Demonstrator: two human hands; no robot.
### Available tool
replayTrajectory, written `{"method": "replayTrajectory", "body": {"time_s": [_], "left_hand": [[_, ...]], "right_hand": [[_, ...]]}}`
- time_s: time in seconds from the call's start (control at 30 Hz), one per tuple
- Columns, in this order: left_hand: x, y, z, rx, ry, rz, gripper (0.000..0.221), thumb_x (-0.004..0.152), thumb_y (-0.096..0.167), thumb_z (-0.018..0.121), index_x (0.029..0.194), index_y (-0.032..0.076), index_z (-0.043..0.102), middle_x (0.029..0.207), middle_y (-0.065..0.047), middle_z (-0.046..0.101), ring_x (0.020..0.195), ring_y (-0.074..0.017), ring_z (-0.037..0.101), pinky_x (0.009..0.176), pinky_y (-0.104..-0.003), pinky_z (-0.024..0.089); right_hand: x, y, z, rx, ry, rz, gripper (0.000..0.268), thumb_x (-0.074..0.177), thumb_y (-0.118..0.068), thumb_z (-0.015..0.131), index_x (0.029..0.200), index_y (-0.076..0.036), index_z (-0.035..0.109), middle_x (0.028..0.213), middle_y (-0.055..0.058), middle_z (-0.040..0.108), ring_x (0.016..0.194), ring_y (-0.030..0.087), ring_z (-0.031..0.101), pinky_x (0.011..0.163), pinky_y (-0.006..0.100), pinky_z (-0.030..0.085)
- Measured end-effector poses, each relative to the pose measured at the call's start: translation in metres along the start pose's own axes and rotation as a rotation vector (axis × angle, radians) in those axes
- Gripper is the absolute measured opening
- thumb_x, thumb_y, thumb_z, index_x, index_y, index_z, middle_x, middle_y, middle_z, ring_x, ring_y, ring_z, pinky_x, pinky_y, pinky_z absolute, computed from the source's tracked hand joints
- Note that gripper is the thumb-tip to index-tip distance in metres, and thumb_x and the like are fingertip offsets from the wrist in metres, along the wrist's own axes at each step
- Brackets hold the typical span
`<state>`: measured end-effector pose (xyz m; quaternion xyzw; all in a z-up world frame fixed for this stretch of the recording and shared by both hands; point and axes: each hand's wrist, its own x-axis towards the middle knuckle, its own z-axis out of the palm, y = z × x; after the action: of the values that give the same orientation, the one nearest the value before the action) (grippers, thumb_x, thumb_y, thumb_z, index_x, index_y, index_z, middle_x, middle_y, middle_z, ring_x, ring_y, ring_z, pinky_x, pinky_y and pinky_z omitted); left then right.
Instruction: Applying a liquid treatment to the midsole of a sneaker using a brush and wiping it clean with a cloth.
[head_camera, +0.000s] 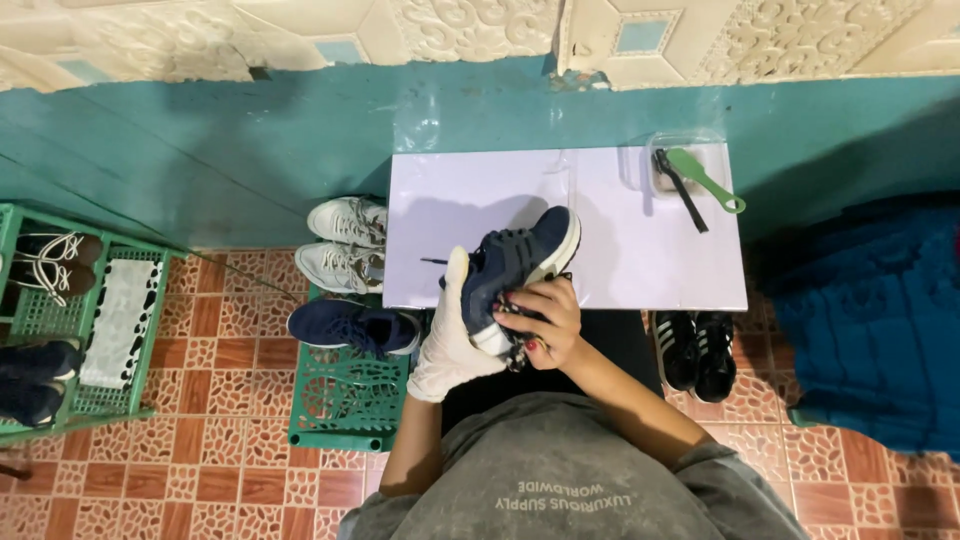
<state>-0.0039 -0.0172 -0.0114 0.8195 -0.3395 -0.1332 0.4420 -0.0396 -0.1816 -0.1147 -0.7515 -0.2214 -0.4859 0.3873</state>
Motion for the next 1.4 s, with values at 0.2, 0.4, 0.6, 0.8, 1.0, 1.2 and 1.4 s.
{"method": "replayTrajectory", "body": {"time_s": [0.2, 0.4, 0.6, 0.8, 1.0, 1.2, 1.4], "left_hand": [[-0.007, -0.011, -0.005, 0.002, 0.002, -0.022, 0.128, 0.043, 0.032, 0.086, 0.155, 0.03, 0.026, 0.13, -0.015, 0.051, 0.114, -0.0409, 0.063, 0.099, -0.048, 0.054], [-0.003, -0.021, -0.008, 0.005, 0.011, -0.026, 0.127, 0.041, 0.032, 0.086, 0.154, 0.031, 0.029, 0.128, -0.014, 0.052, 0.113, -0.0393, 0.064, 0.098, -0.047, 0.054], [-0.004, -0.03, -0.007, -0.011, 0.002, -0.043, 0.126, 0.039, 0.031, 0.086, 0.152, 0.032, 0.032, 0.126, -0.013, 0.053, 0.111, -0.0377, 0.064, 0.097, -0.046, 0.055], [-0.006, -0.036, -0.011, -0.006, -0.008, -0.047, 0.125, 0.037, 0.03, 0.087, 0.151, 0.033, 0.036, 0.124, -0.011, 0.053, 0.11, -0.0362, 0.065, 0.095, -0.044, 0.055], [-0.008, -0.038, -0.015, 0.006, 0.009, -0.033, 0.124, 0.035, 0.03, 0.087, 0.149, 0.034, 0.039, 0.122, -0.01, 0.054, 0.108, -0.0346, 0.066, 0.094, -0.043, 0.056], [-0.011, -0.039, -0.017, 0.005, 0.022, -0.017, 0.123, 0.033, 0.029, 0.087, 0.148, 0.035, 0.042, 0.12, -0.009, 0.055, 0.107, -0.033, 0.067, 0.093, -0.041, 0.056], [-0.014, -0.042, -0.018, 0.003, 0.026, -0.012, 0.123, 0.031, 0.029, 0.087, 0.146, 0.036, 0.045, 0.118, -0.008, 0.056, 0.106, -0.0314, 0.068, 0.091, -0.04, 0.056]], "right_hand": [[-0.037, 0.054, 0.009, -0.037, 0.052, -0.08, 0.057, 0.105, -0.045, 0.033, 0.103, -0.019, 0.084, 0.103, 0.01, 0.074, 0.09, 0.032, 0.067, 0.076, 0.045, 0.047], [-0.038, 0.125, -0.008, -0.246, 0.022, -0.086, 0.043, 0.104, -0.039, 0.047, 0.098, -0.015, 0.082, 0.098, 0.01, 0.072, 0.089, 0.034, 0.065, 0.08, 0.049, 0.045], [-0.01, 0.151, -0.016, -0.096, 0.044, 0.183, 0.05, 0.109, -0.034, 0.042, 0.093, -0.008, 0.082, 0.091, 0.011, 0.07, 0.084, 0.034, 0.065, 0.078, 0.046, 0.049], [0.003, 0.156, -0.01, 0.069, 0.021, 0.383, 0.043, 0.111, -0.023, 0.044, 0.094, -0.006, 0.08, 0.089, 0.014, 0.07, 0.083, 0.034, 0.066, 0.078, 0.045, 0.051], [0.016, 0.155, -0.002, 0.167, 0.014, 0.508, 0.042, 0.111, -0.017, 0.044, 0.089, -0.005, 0.077, 0.086, 0.014, 0.071, 0.076, 0.031, 0.066, 0.073, 0.043, 0.05], [0.04, 0.131, -0.005, 0.157, 0.021, 0.635, 0.047, 0.112, -0.015, 0.046, 0.07, -0.005, 0.065, 0.071, 0.011, 0.063, 0.068, 0.023, 0.057, 0.072, 0.037, 0.048], [0.007, 0.182, -0.011, 0.095, -0.098, 0.77, 0.046, 0.11, -0.012, 0.052, 0.065, -0.005, 0.06, 0.06, 0.011, 0.06, 0.062, 0.024, 0.056, 0.068, 0.039, 0.047]]}}
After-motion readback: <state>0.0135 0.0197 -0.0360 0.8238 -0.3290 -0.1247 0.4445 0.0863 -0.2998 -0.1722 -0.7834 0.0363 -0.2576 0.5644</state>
